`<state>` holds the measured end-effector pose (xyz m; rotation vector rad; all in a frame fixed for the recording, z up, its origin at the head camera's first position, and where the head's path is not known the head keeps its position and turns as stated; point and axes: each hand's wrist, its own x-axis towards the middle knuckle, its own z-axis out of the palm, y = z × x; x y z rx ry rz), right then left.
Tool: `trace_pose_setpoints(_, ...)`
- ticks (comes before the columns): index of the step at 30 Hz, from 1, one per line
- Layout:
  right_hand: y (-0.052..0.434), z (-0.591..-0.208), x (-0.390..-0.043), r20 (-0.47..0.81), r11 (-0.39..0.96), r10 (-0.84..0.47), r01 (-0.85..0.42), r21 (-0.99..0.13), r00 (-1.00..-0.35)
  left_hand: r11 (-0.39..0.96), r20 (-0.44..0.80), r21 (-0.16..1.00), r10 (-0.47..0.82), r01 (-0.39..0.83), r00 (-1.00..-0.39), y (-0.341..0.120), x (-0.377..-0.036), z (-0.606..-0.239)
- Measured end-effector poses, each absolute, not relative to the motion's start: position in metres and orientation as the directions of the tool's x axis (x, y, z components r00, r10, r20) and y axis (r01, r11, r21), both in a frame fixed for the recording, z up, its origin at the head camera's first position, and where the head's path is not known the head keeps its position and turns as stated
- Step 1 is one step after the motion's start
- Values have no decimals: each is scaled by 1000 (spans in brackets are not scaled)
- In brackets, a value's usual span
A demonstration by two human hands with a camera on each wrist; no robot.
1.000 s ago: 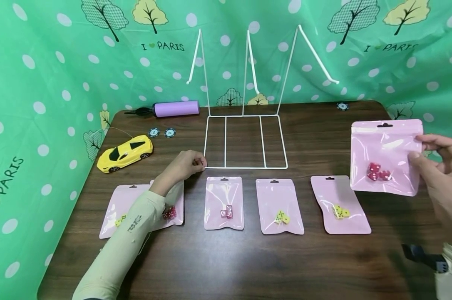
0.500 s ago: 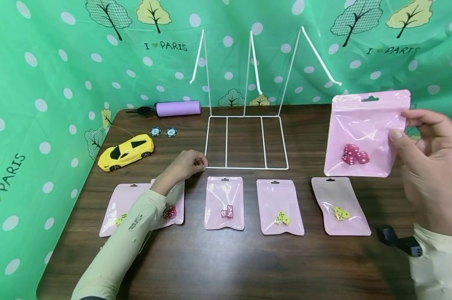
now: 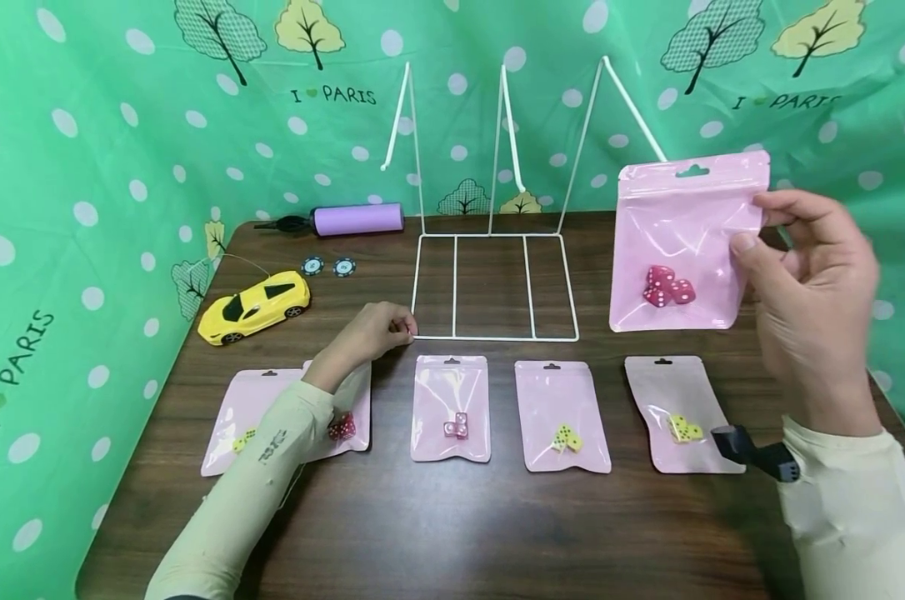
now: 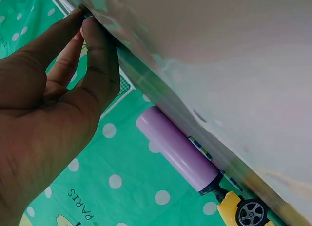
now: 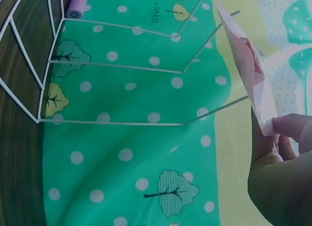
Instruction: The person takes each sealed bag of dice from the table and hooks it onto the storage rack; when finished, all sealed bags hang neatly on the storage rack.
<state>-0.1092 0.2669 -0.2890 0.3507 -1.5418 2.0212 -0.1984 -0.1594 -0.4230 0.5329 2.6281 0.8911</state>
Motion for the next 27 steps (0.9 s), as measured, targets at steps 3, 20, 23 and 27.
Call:
trace_pose_setpoints(3, 263, -290, -115, 511, -183, 277, -567, -803, -814, 738, -176, 633, 432, 234, -885, -161, -198, -425)
trace_pose_setpoints(20, 245, -300, -183, 388, -293, 294, -469, -833, -874, 717, -125, 642, 448, 272, -885, -163, -199, -426)
trace_pose_setpoints(23, 243, -299, -200, 374, -285, 308, -460, -841, -875, 717, -128, 642, 450, 272, -884, -162, -199, -426)
trace_pose_setpoints(27, 240, -296, -218, 357, -260, 321, -444, -858, -877, 721, -138, 641, 446, 264, -884, -162, -199, -425)
